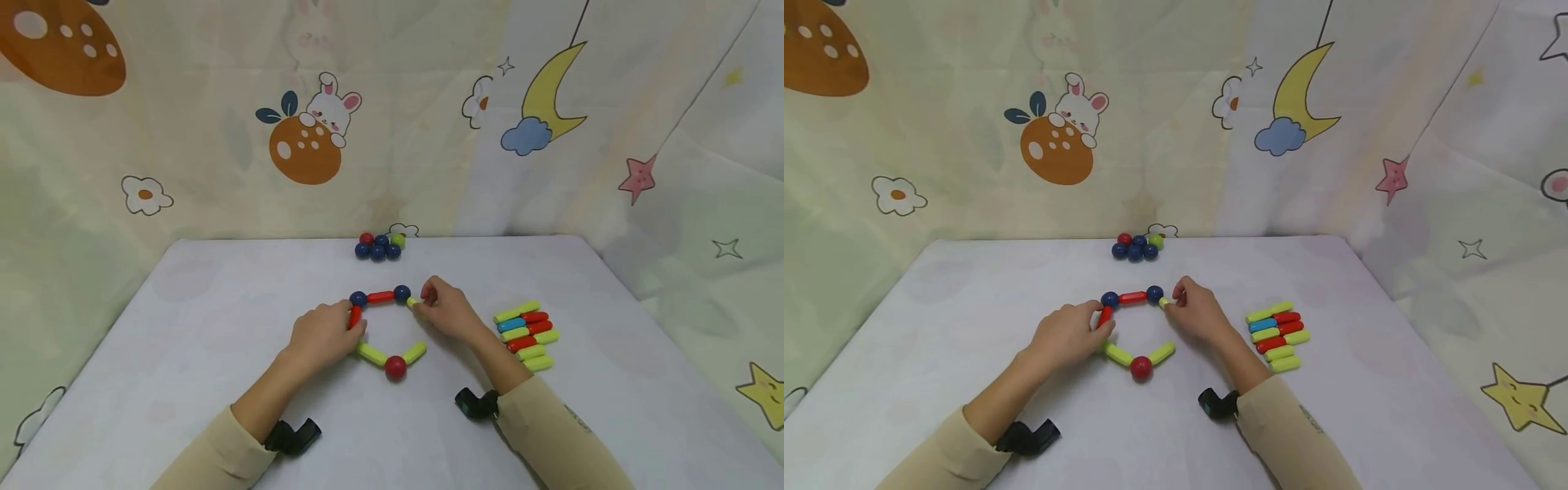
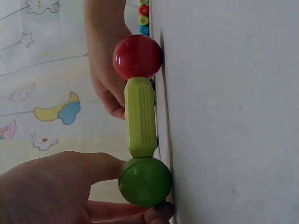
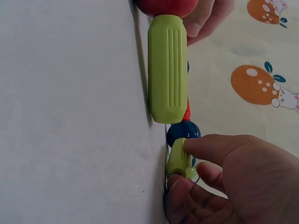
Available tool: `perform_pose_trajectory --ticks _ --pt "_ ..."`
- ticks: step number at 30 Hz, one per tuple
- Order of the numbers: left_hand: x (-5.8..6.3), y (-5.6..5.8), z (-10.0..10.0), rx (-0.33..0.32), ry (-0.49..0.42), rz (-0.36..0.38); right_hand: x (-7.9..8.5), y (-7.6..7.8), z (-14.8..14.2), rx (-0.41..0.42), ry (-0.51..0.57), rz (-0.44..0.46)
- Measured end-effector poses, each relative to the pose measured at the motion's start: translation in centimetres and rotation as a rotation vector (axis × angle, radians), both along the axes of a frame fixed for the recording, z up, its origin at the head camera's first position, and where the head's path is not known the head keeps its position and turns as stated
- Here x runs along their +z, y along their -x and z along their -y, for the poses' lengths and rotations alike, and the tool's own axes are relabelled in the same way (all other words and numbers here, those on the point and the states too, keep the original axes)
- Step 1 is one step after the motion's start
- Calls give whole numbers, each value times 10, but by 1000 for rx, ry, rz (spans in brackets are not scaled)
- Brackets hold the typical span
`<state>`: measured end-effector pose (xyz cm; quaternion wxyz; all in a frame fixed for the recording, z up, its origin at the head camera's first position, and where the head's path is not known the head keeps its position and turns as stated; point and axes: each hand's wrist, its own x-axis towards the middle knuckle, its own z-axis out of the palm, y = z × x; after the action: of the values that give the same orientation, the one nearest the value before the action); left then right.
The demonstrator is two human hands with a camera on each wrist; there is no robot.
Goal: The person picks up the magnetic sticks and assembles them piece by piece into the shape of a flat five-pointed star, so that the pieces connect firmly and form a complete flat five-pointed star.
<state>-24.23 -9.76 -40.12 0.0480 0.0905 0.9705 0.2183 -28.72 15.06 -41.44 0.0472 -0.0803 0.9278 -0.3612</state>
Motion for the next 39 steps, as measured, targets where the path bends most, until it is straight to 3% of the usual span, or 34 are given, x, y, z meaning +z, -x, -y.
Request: perform_pose_trajectory --ticks 9,15,20,26,30,39 --pt "4 2 2 57 -37 27 1 13 2 32 19 2" --pt "1 9 11 95 13 -19 3 22 5 6 -24 1" --pt "-6 19 23 127 38 -66 2 40 8 -32 -19 -69" --pt "-21 28 34 -20 -94 -124 -2 66 16 17 25 -123" --pt "-28 31 37 -126 -173 -126 -3 82 23 88 -34 -120" --pt "-31 34 38 -187 -211 -129 7 99 32 210 -261 -113"
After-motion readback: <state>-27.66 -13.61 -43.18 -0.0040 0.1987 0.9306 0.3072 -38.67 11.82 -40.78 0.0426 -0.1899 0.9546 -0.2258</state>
